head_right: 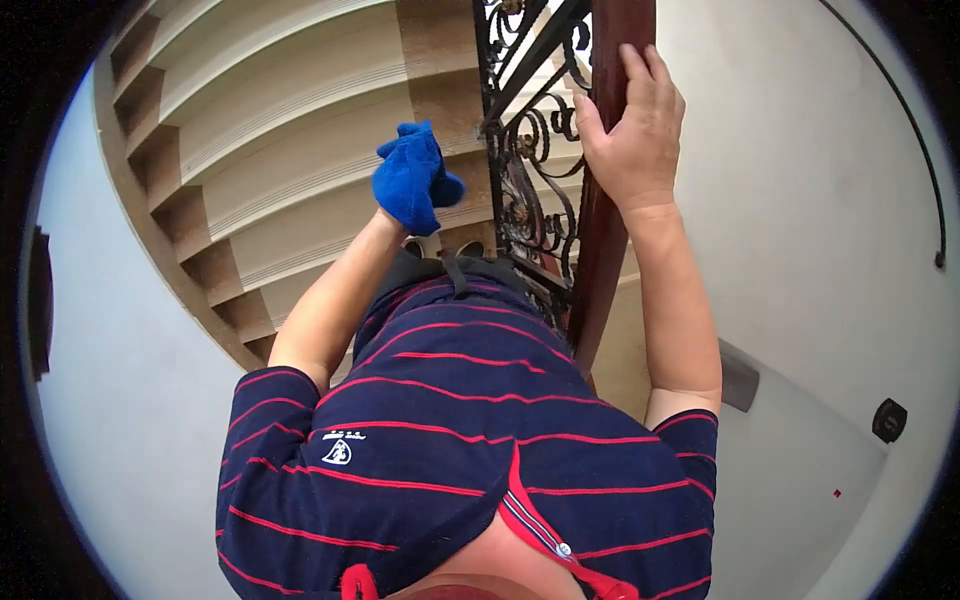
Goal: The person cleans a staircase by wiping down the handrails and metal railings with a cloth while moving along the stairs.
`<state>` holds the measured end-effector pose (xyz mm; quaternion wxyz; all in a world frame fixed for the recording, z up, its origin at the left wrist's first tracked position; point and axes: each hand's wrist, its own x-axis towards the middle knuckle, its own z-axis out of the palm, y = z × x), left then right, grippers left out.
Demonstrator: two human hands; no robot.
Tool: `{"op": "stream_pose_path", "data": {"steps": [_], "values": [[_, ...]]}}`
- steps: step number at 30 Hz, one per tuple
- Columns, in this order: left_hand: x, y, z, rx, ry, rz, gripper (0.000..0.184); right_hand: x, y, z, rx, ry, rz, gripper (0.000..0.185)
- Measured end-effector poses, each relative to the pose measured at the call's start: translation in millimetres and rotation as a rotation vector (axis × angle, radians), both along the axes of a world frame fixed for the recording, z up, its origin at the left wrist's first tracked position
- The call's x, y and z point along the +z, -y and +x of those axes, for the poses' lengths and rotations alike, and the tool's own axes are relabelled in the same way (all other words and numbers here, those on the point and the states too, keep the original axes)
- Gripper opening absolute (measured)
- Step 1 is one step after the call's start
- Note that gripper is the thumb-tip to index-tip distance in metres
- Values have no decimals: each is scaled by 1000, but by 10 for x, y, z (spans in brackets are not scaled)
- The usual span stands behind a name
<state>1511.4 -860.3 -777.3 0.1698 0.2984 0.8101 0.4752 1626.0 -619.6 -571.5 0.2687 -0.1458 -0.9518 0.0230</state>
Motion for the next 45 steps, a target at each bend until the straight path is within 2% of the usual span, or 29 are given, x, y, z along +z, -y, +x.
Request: {"op": "stream_pose_path", "data": {"steps": [1,2,3,5,6,9,10,11,13,15,18,20,22,23,24,25,27,30,33,34,35,37,38,40,41,43,44,45], "values": [[115,-114,3,-10,-361,-468,47,-82,-58,-29,3,-11,-63,80],[235,-228,4,-34,-633,-820,48,-154,-116,-45,2,-23,-127,86],[-6,-316,-5,63,-542,-444,37,-235,-145,-22,-3,-8,-160,91],[-463,-493,-55,144,-427,-62,28,-204,-130,-66,-26,-2,-253,90],[-692,-580,-33,51,-326,-20,30,-183,-121,-89,-39,-8,-236,90],[-1144,-893,109,-138,6,-28,42,-233,-165,-105,-38,-71,-239,83],[-1112,-960,177,-89,-84,-65,45,-243,-168,-89,-46,-81,-306,82],[-1173,-1155,232,-96,-110,-218,47,-256,-172,-75,-51,-91,-376,82],[-1240,-1644,352,-78,90,-507,42,-270,-161,-25,-79,-78,-376,81],[-1624,-2300,686,242,5,-486,38,-267,-162,-26,-57,-111,-431,82],[-1627,-2464,821,515,613,300,43,-235,-93,-48,-60,-91,-480,81],[-1485,-2492,764,533,1128,605,44,-222,-83,-55,-46,-73,-499,81],[-1337,-2566,687,816,1225,857,30,-248,-119,-61,-56,-66,-482,82],[-1416,-2576,737,961,1263,976,30,-251,-112,-44,-60,-62,-462,82],[-1704,-2576,718,916,1443,1016,33,-253,-117,-45,-61,-52,-452,83],[-1295,-2467,552,891,1553,823,34,-258,-114,-46,-70,-50,-454,83],[-846,-2363,346,856,1658,630,36,-248,-110,-56,-69,-55,-478,83],[-1066,-2360,281,750,1695,559,37,-247,-125,-50,-70,-37,-479,83],[-1551,-2425,266,641,1726,485,39,-253,-125,-62,-50,-42,-525,83],[-2018,-2539,355,690,1823,667,38,-267,-131,-64,-48,-36,-525,83],[-2143,-2569,557,744,1743,725,38,-295,-149,-68,-51,-79,-498,84],[-1973,-2550,636,847,1548,888,30,-323,-166,-77,-41,-113,-476,85],[-1915,-2504,674,857,1547,890,30,-321,-165,-69,-41,-114,-480,85],[-1828,-2469,670,893,1337,420,36,-304,-165,-70,-36,-120,-483,85],[-1826,-2479,625,814,1193,158,39,-303,-170,-71,-35,-120,-483,85],[-1876,-2508,431,484,843,-322,46,-307,-168,-65,-34,-113,-489,85],[-1932,-2538,352,331,696,-486,49,-308,-168,-63,-39,-114,-494,85],[-1967,-2560,306,293,700,-522,52,-309,-170,-65,-43,-119,-497,86]]}}
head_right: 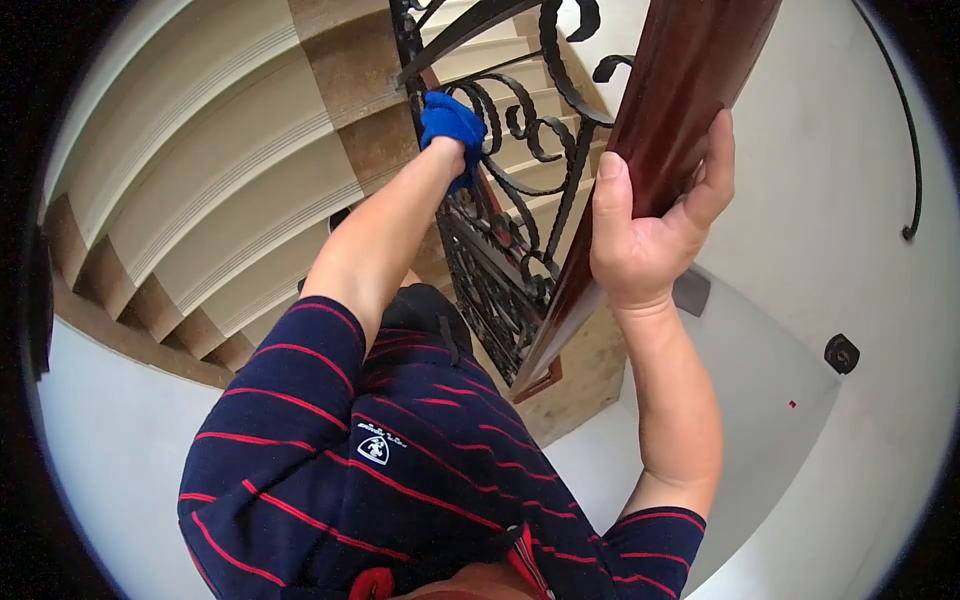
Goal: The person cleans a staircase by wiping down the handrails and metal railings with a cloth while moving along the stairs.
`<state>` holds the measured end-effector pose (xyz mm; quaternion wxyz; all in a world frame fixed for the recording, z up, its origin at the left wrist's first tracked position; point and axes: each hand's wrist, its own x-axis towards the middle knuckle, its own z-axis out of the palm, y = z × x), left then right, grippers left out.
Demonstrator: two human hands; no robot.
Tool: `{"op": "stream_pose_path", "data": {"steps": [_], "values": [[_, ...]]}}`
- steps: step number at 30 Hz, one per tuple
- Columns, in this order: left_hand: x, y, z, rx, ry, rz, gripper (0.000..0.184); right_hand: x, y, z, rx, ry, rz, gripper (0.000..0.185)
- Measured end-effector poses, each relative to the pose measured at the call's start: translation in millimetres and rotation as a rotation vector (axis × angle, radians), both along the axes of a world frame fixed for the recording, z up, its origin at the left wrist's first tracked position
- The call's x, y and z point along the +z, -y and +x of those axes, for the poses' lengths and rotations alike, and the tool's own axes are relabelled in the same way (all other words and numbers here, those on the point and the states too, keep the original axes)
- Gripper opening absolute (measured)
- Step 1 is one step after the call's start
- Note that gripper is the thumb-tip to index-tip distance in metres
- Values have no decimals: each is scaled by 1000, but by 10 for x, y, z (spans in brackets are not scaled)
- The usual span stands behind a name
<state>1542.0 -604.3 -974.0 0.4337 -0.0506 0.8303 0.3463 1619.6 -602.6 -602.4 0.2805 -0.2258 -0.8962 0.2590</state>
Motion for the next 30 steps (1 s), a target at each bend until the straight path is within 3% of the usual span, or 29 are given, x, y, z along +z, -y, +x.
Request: {"op": "stream_pose_path", "data": {"steps": [1,3,5,6,9,10,12,15,23,26,30], "values": [[-58,-21,-26,26,54,11,56,10,6,-2,2,-1,0,86],[-219,-71,64,441,316,236,62,19,2,2,16,-12,-38,86],[227,99,-94,854,841,571,56,30,8,11,26,-15,-59,86],[39,143,-25,947,949,721,45,31,6,-1,39,-20,-78,87],[-130,82,256,1078,790,878,50,23,-7,10,39,-11,-60,87],[-151,88,298,1141,758,918,40,26,-6,18,43,-6,-61,87],[322,191,322,1140,644,942,39,21,-6,9,34,-6,-51,87],[446,287,399,1085,427,850,37,23,5,19,9,12,-40,88],[-23,39,265,689,79,290,32,39,15,13,-2,-9,-60,86],[-12,77,253,616,-2,325,31,39,31,2,2,-9,-33,86],[-53,251,508,483,-176,593,30,19,9,0,3,2,3,86]]}}
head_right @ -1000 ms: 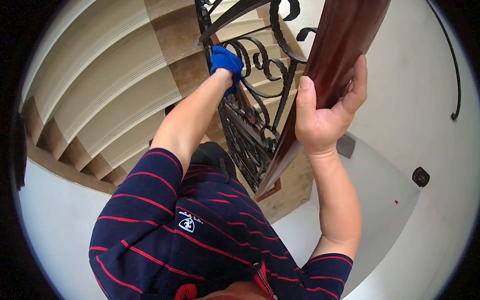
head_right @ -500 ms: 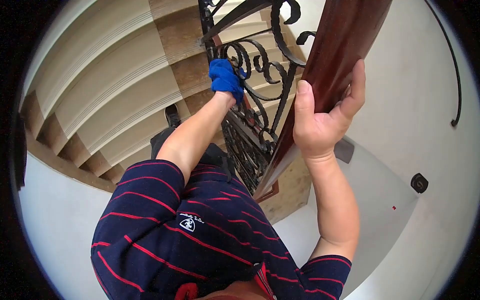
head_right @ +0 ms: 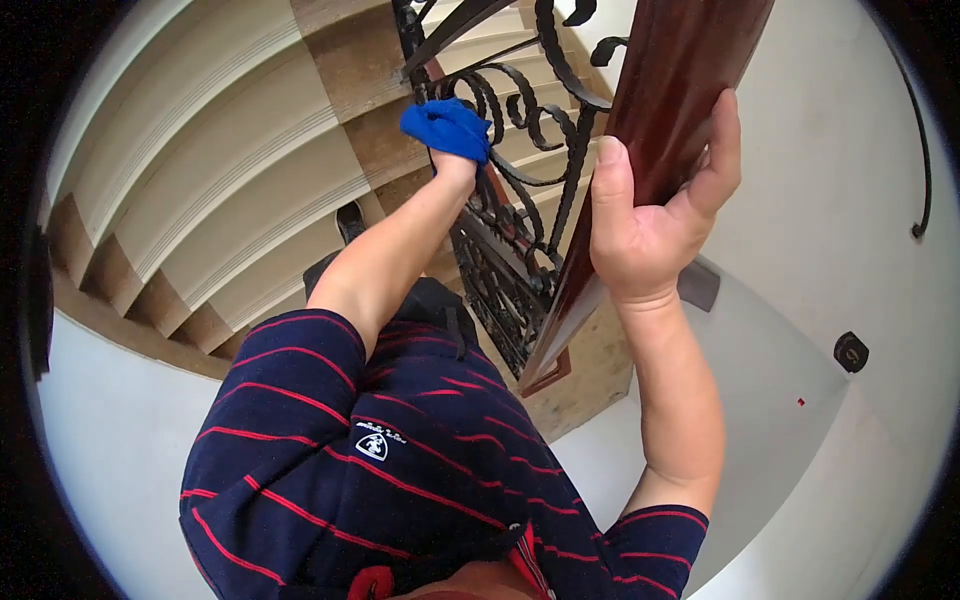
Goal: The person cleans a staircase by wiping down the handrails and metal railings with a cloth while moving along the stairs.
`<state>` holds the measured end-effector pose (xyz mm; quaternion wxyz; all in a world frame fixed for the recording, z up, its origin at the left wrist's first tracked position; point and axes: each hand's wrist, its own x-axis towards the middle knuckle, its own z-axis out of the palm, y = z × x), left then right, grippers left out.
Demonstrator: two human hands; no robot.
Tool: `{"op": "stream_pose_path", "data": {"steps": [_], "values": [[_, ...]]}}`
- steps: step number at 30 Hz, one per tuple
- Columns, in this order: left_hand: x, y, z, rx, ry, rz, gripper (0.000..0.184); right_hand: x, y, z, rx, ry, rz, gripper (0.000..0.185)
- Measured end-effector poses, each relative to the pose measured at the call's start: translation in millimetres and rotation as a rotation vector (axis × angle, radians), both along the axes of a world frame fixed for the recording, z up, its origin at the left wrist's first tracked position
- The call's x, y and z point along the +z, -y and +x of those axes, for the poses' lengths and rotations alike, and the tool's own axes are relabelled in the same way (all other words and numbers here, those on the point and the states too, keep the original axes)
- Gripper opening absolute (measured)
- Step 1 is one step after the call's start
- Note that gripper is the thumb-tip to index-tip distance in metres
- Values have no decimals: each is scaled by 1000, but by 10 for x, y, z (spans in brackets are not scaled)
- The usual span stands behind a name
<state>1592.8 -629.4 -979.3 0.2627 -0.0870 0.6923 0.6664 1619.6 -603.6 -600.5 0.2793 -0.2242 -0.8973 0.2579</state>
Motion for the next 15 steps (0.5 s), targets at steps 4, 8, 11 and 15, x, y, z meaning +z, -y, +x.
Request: {"op": "stream_pose_path", "data": {"steps": [4,8,11,15], "values": [[162,27,-211,-463,-477,-412,31,-6,-12,-11,1,-17,-31,86],[280,-74,-505,-1084,-1007,-1011,35,8,-4,-15,2,-24,-46,86],[-14,-157,-551,-1082,-1022,-918,37,14,22,-2,7,-17,-39,85],[134,-148,-564,-1060,-910,-901,34,10,6,-27,17,-8,20,84]]}}
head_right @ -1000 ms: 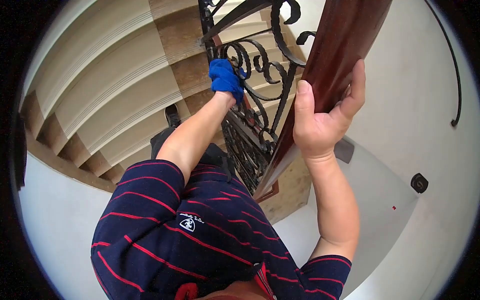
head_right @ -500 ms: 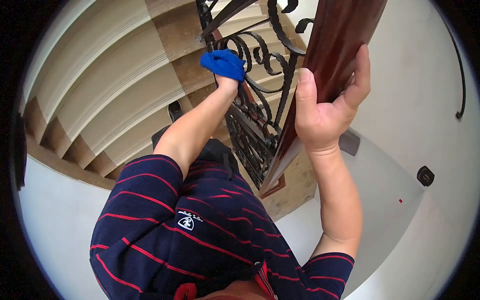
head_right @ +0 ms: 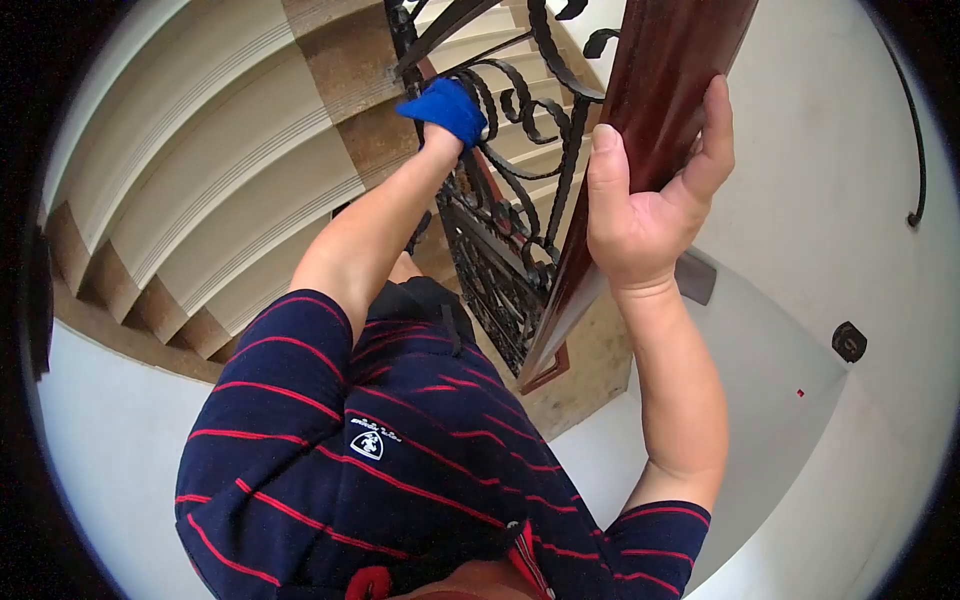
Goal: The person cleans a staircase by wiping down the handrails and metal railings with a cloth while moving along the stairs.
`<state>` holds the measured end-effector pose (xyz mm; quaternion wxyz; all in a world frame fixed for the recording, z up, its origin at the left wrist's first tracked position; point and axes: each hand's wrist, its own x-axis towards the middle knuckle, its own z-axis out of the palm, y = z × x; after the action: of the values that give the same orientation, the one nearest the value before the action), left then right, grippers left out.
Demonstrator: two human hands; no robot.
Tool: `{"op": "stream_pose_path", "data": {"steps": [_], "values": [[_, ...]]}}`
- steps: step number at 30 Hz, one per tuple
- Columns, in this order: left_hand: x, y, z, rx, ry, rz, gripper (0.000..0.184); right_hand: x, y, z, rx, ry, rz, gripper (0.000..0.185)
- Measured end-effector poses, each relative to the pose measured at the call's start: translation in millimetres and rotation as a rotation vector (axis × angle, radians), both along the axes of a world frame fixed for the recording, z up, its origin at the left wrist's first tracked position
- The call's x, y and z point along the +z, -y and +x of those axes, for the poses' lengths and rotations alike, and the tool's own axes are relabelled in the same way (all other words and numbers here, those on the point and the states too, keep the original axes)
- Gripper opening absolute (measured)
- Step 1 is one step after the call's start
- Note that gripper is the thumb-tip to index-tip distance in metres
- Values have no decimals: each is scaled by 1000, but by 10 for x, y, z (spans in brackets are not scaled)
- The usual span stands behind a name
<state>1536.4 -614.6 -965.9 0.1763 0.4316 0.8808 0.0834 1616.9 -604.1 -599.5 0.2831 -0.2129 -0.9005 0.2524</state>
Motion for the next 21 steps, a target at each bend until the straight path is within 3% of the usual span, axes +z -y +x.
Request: {"op": "stream_pose_path", "data": {"steps": [2,4,6,7,10,14,15,17,19,20,21], "values": [[419,225,107,67,-211,15,24,-6,-5,11,1,3,10,84],[-63,211,174,60,-306,202,22,-18,-24,-1,-3,9,22,84],[393,345,72,448,208,467,21,3,-12,20,11,-7,-36,84],[571,374,-13,483,298,451,21,11,-14,31,7,-1,-35,84],[454,341,-130,475,261,579,21,18,-3,0,16,2,-6,85],[45,99,-183,437,689,383,28,-2,-2,10,14,-4,-30,84],[88,99,-68,557,588,458,29,-4,-30,12,15,6,7,84],[51,17,-53,517,444,345,27,2,-28,15,15,4,4,84],[26,38,120,200,72,21,24,-14,-23,8,12,0,-12,84],[516,207,-1,11,138,-72,25,-15,-28,10,2,1,6,84],[560,245,34,15,90,-80,24,-15,-24,23,-9,7,24,84]]}}
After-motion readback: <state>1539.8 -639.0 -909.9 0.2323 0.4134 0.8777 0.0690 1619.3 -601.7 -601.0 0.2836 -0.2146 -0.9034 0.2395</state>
